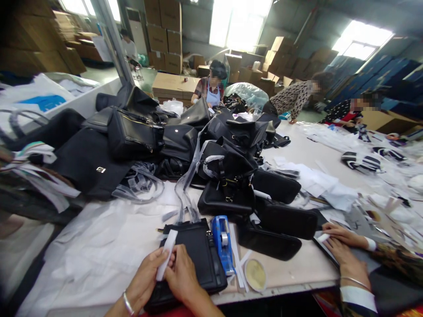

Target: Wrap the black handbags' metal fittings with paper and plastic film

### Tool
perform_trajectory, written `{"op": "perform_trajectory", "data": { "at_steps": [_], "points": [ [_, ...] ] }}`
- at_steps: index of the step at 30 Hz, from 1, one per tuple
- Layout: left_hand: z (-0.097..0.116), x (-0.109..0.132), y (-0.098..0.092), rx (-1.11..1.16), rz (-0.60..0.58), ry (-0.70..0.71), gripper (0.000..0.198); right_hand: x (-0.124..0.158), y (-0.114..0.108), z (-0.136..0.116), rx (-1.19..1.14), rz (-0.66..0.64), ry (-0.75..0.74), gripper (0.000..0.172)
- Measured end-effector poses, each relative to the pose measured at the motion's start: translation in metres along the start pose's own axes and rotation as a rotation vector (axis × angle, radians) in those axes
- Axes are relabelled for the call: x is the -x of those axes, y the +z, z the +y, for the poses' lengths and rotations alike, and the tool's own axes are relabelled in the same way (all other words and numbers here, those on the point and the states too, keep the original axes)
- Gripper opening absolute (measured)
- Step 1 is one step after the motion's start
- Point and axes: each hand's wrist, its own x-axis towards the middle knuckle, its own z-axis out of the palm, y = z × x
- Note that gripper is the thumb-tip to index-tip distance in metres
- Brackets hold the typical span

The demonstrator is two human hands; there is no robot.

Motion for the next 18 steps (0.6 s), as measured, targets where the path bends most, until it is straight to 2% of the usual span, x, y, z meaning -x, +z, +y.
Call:
{"op": "perform_trajectory", "data": {
  "at_steps": [2, 3, 5, 7, 12, 18],
  "points": [
    [-0.003, -0.001, 0.002, -0.066, 0.032, 0.044, 0.033, 0.0, -0.013, 0.001, -0.234, -0.142, 0.101, 0.039],
    [-0.004, -0.001, 0.004, -0.106, 0.03, 0.064, 0.034, -0.002, -0.018, 0.002, -0.336, -0.169, 0.159, 0.039],
    [-0.007, -0.002, 0.008, -0.192, 0.009, 0.093, 0.039, -0.008, -0.025, 0.006, -0.43, -0.121, 0.23, 0.035],
    [-0.009, -0.001, 0.01, -0.279, -0.003, 0.117, 0.046, -0.014, -0.026, 0.01, -0.415, -0.04, 0.246, 0.032],
    [-0.015, 0.002, 0.005, -0.453, -0.013, 0.141, 0.054, -0.021, -0.016, 0.019, -0.392, 0.039, 0.273, 0.022],
    [-0.017, -0.001, -0.009, -0.514, -0.068, 0.004, 0.049, -0.015, -0.008, 0.017, -0.21, 0.216, 0.265, 0.01]
  ]
}}
